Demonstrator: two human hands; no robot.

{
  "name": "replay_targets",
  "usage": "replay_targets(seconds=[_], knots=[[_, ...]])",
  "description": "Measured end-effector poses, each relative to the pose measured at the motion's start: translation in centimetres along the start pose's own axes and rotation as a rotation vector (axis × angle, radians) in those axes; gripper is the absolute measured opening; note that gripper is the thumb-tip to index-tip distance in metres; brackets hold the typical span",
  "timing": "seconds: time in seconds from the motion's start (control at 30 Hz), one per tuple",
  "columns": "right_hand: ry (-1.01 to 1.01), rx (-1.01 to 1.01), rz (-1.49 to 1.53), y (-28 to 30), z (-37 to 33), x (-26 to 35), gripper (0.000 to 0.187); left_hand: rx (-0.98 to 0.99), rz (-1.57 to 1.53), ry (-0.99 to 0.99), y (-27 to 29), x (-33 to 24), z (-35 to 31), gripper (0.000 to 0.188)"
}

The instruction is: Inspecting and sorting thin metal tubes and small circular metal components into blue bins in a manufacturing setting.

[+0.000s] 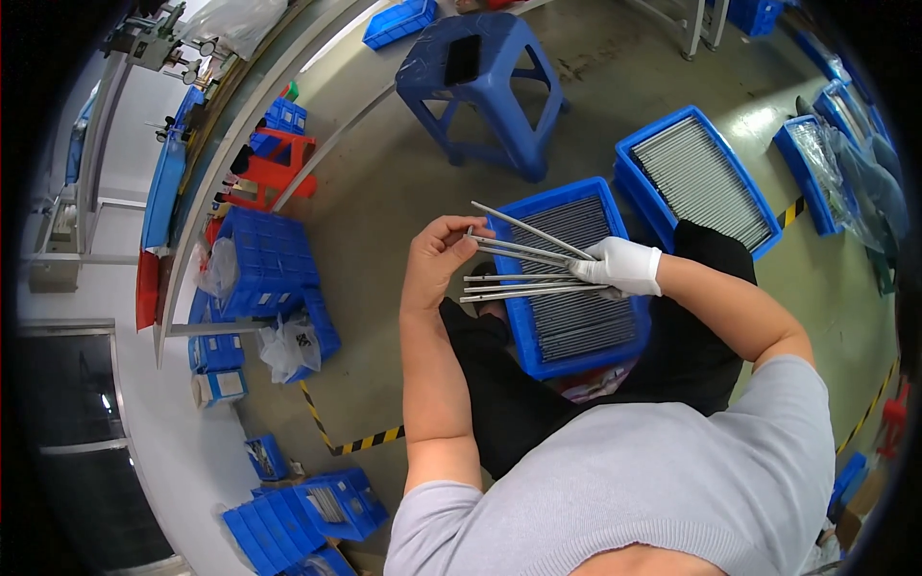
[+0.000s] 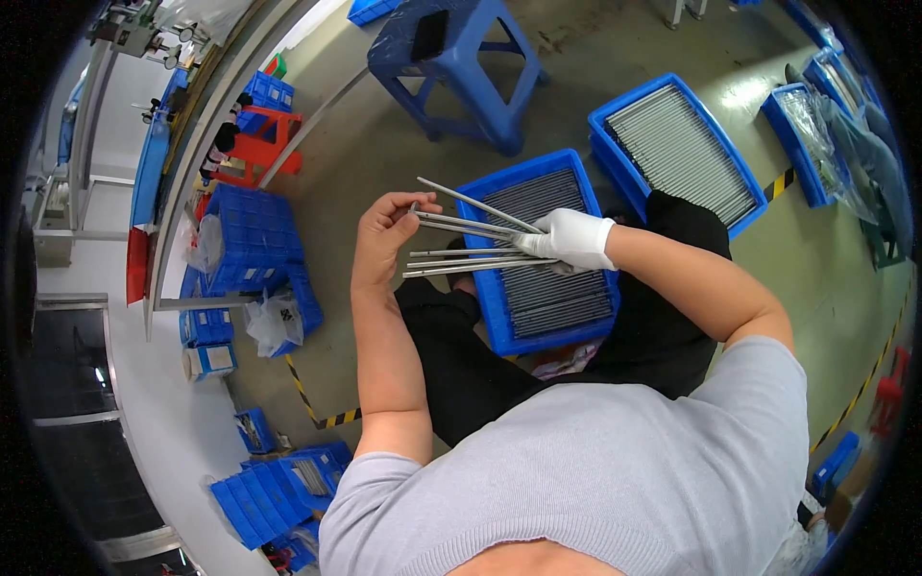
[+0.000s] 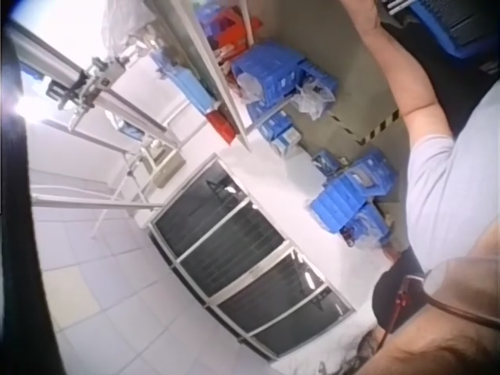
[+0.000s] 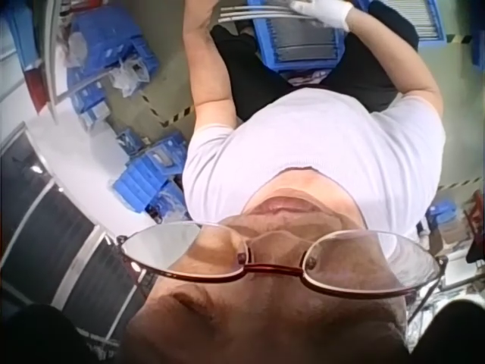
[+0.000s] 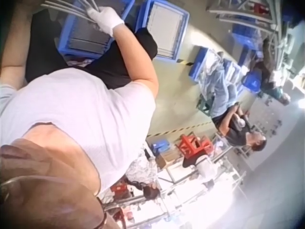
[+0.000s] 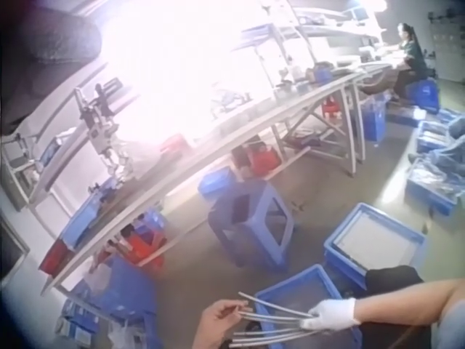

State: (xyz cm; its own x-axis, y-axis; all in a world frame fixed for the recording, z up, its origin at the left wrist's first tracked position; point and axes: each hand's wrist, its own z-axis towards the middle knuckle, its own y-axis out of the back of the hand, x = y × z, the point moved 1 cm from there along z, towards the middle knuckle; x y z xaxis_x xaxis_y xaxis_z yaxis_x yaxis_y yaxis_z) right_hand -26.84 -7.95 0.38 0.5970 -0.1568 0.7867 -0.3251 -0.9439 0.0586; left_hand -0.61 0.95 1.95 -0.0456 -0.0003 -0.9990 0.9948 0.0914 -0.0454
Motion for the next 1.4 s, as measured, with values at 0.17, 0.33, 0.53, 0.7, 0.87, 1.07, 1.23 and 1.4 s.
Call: replay_targets(seconds=[0.17, 0.33, 0.53, 0.7, 0.87, 1.07, 1.23, 1.4], knots=[[-0.087, 0.155, 0.168, 0.2, -0.8, 0.3, 0.047, 0.033, -0.009, -0.046, -0.1, -0.2, 0.0, 0.022], [0.003, 0.008, -0.034, -0.4, -0.5, 0.4, 0.044, -0.043, 0.039, -0.003, 0.1, 0.3, -0.2, 0.020], [-0.048, 0.105, 0.160, -0.2, -0.6, 0.5, 0.046, -0.174, 0.016, 0.003, 1.2, 0.1, -0.1, 0.019], [0.025, 0.115, 0.060, -0.4, 0.1, -0.8, 0.047, -0.194, 0.016, 0.007, 1.4, 0.7, 0.6, 0.024], [0.003, 0.110, -0.008, -0.5, 0.1, -0.3, 0.050, -0.175, -0.001, 0.046, 0.8, 0.7, 0.7, 0.028], [-0.008, 0.127, -0.024, -0.2, -0.6, 0.2, 0.051, -0.132, 0.007, 0.067, 0.8, 1.1, 1.1, 0.028], [-0.031, 0.157, 0.028, 0.0, -1.3, 0.5, 0.051, -0.094, 0.000, 0.058, 0.7, 0.9, 1.0, 0.025], [-0.037, 0.275, 0.100, 0.4, -1.2, -0.2, 0.051, 0.039, -0.112, 0.030, 0.4, 0.4, 0.8, 0.027]])
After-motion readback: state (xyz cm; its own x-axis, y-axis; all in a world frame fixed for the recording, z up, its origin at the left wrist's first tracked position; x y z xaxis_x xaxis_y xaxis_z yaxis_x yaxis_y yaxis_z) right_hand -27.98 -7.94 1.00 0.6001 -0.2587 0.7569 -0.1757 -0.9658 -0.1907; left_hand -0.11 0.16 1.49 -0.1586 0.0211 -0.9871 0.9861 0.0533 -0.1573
